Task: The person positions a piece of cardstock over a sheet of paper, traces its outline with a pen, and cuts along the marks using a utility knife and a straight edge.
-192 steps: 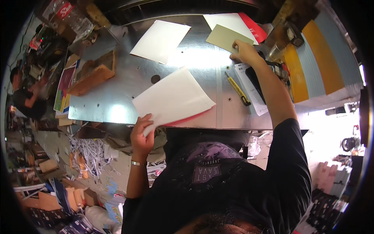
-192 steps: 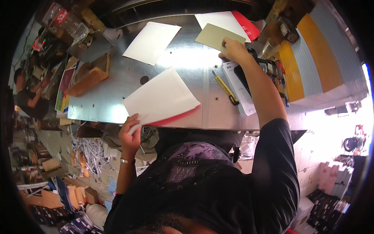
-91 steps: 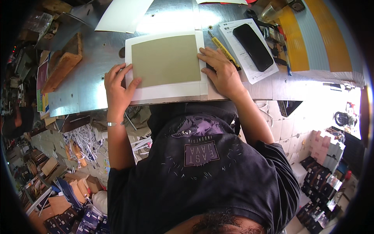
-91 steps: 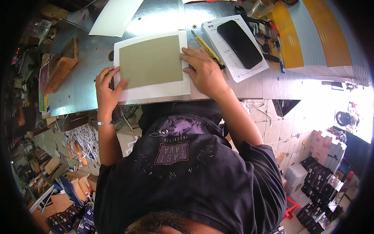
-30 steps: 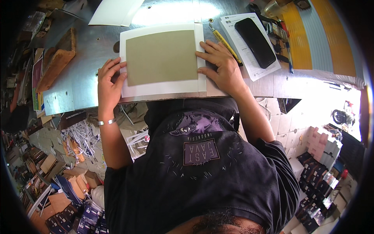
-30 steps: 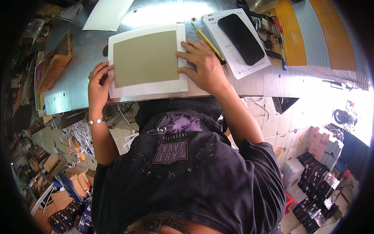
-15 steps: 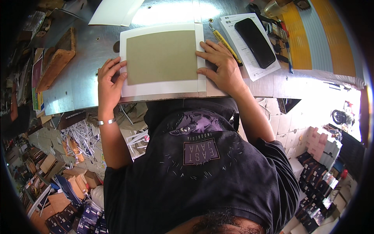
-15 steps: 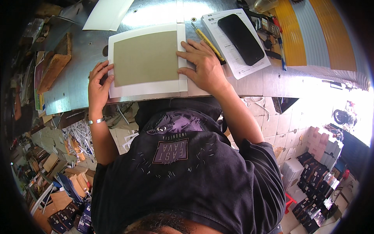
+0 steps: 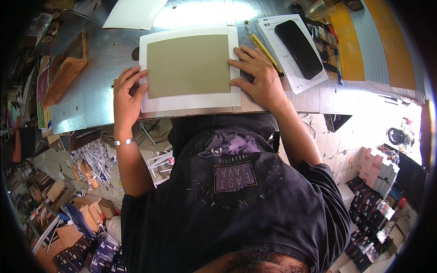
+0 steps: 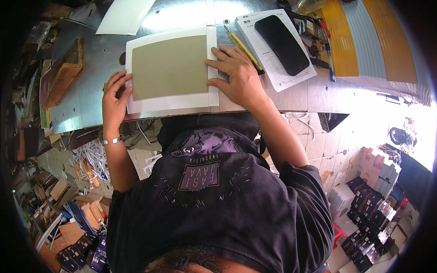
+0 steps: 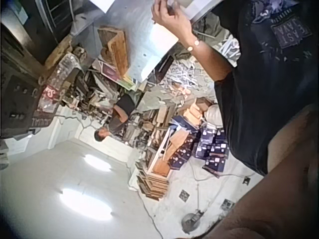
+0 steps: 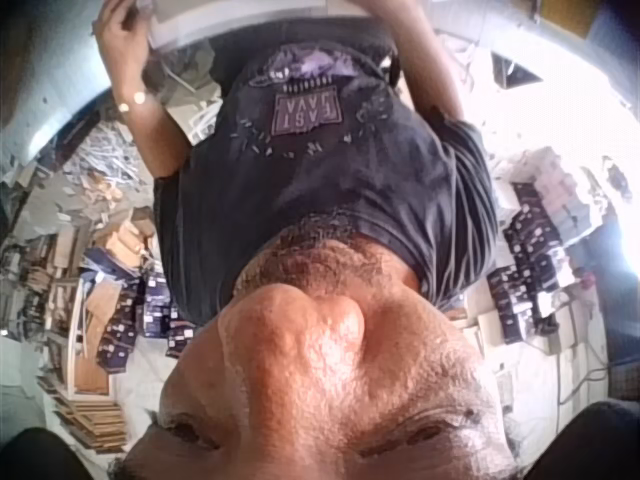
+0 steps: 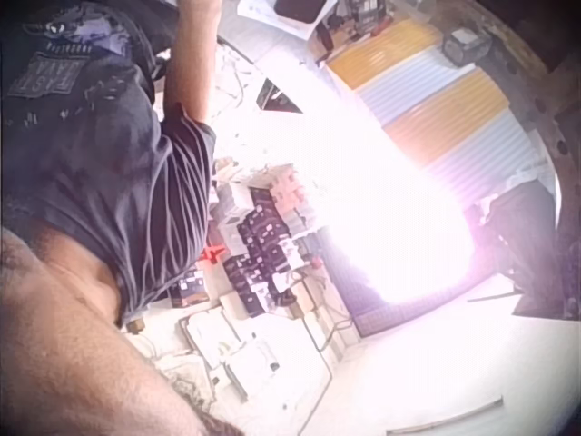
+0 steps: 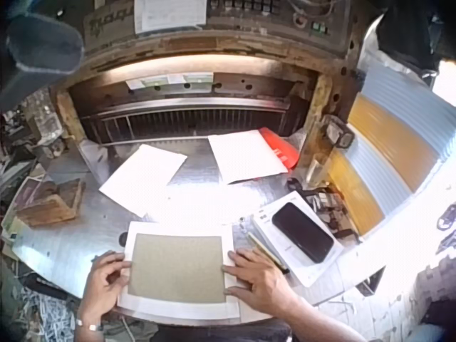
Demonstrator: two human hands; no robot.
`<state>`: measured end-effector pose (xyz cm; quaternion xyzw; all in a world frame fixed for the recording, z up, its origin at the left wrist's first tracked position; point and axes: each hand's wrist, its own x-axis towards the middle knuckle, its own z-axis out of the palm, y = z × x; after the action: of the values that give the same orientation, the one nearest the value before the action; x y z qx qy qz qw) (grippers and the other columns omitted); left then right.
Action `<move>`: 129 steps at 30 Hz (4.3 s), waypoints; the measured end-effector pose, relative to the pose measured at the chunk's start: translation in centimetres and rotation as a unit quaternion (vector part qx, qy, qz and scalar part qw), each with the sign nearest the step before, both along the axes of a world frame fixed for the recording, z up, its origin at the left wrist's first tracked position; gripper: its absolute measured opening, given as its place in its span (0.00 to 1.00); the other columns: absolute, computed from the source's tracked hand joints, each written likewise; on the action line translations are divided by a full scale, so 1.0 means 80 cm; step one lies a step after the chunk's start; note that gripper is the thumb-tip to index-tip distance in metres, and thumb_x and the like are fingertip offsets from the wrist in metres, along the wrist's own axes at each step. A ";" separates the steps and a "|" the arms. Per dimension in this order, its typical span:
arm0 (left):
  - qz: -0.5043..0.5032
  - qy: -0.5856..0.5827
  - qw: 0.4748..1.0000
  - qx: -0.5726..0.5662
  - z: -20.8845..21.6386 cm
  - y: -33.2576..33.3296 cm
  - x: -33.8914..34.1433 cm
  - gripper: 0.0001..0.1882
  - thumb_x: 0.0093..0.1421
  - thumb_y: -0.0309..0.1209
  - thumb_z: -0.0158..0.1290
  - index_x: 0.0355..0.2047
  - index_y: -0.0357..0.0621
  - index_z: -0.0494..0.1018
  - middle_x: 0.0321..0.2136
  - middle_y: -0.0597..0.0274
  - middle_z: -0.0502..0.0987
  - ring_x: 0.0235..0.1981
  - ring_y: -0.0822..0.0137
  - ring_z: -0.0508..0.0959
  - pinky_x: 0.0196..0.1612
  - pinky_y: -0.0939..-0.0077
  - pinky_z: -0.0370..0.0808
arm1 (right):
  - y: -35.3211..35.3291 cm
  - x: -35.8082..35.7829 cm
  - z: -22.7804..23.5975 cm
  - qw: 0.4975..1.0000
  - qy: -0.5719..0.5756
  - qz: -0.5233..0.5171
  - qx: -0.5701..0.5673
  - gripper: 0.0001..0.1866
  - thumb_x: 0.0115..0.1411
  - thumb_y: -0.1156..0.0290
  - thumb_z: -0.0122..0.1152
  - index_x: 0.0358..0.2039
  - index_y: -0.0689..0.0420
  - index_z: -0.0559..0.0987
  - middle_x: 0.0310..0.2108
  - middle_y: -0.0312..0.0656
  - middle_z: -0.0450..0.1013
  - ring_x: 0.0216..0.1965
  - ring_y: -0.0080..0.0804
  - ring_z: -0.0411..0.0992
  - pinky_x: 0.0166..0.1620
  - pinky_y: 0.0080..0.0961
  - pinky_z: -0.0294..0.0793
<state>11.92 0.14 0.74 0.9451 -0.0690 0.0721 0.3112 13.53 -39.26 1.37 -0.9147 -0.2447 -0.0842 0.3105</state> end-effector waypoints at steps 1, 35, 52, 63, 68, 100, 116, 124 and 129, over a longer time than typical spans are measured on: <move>0.000 0.007 1.000 0.006 0.002 0.000 0.000 0.19 0.64 0.27 0.64 0.56 0.50 0.84 0.64 0.62 0.78 0.71 0.52 0.68 0.73 0.57 0.65 | 0.000 0.000 0.000 1.000 0.001 0.000 0.001 0.28 0.54 0.62 0.79 0.57 0.53 0.87 0.65 0.51 0.76 0.72 0.51 0.67 0.76 0.51 0.59; -0.004 -0.031 0.999 0.010 0.002 -0.003 -0.004 0.20 0.61 0.27 0.65 0.54 0.54 0.85 0.62 0.65 0.80 0.69 0.54 0.70 0.74 0.54 0.62 | 0.007 0.001 0.011 0.999 0.038 0.002 0.007 0.29 0.51 0.67 0.80 0.56 0.56 0.87 0.64 0.54 0.77 0.71 0.54 0.68 0.75 0.50 0.59; 0.002 -0.023 1.000 -0.014 0.010 -0.008 -0.003 0.21 0.60 0.26 0.66 0.54 0.54 0.85 0.60 0.65 0.81 0.67 0.53 0.71 0.72 0.55 0.65 | 0.005 0.001 0.012 0.999 0.051 -0.003 0.018 0.29 0.51 0.66 0.80 0.56 0.56 0.87 0.64 0.54 0.77 0.71 0.55 0.68 0.75 0.49 0.60; -0.005 -0.020 1.000 0.004 0.009 -0.008 0.002 0.20 0.60 0.27 0.66 0.54 0.53 0.85 0.61 0.64 0.80 0.68 0.53 0.70 0.72 0.55 0.65 | 0.002 0.001 0.011 0.999 0.035 0.003 0.011 0.29 0.52 0.65 0.80 0.57 0.55 0.86 0.64 0.55 0.76 0.71 0.55 0.68 0.75 0.52 0.59; -0.014 -0.025 1.000 0.013 0.003 0.003 -0.002 0.20 0.61 0.27 0.64 0.55 0.51 0.84 0.61 0.61 0.80 0.69 0.51 0.70 0.73 0.53 0.62 | 0.004 0.004 0.009 1.000 0.027 0.012 0.008 0.29 0.52 0.64 0.81 0.56 0.55 0.87 0.64 0.53 0.77 0.70 0.54 0.69 0.75 0.53 0.60; -0.001 0.000 1.000 0.007 0.006 0.005 -0.004 0.22 0.60 0.25 0.63 0.56 0.49 0.84 0.63 0.60 0.79 0.69 0.52 0.70 0.72 0.57 0.66 | 0.006 0.004 0.010 1.000 0.017 0.013 0.005 0.29 0.53 0.61 0.79 0.56 0.54 0.86 0.64 0.52 0.77 0.70 0.53 0.69 0.74 0.53 0.62; -0.002 -0.037 0.999 0.006 0.009 -0.005 -0.002 0.19 0.58 0.29 0.68 0.51 0.54 0.86 0.58 0.64 0.82 0.63 0.52 0.74 0.68 0.55 0.66 | 0.006 0.001 0.010 0.999 0.035 0.003 0.006 0.29 0.52 0.66 0.79 0.57 0.56 0.86 0.64 0.53 0.77 0.72 0.52 0.68 0.76 0.52 0.58; 0.001 -0.003 1.000 0.008 0.013 -0.006 -0.003 0.20 0.60 0.27 0.66 0.54 0.53 0.85 0.61 0.65 0.80 0.68 0.52 0.70 0.73 0.56 0.63 | 0.006 0.001 0.011 0.999 0.037 0.000 0.004 0.29 0.53 0.66 0.79 0.57 0.55 0.86 0.64 0.52 0.77 0.72 0.52 0.67 0.76 0.51 0.58; 0.002 -0.008 1.000 0.014 0.012 -0.005 -0.003 0.21 0.60 0.26 0.67 0.54 0.53 0.85 0.61 0.65 0.80 0.68 0.52 0.70 0.72 0.56 0.65 | 0.006 0.001 0.009 0.999 0.036 -0.002 -0.001 0.29 0.53 0.66 0.79 0.57 0.54 0.86 0.65 0.51 0.77 0.72 0.51 0.67 0.76 0.51 0.58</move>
<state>11.67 -0.29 1.69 0.9487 -0.0708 0.0790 0.2977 13.62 -38.79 2.08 -0.9180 -0.2312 -0.0518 0.3181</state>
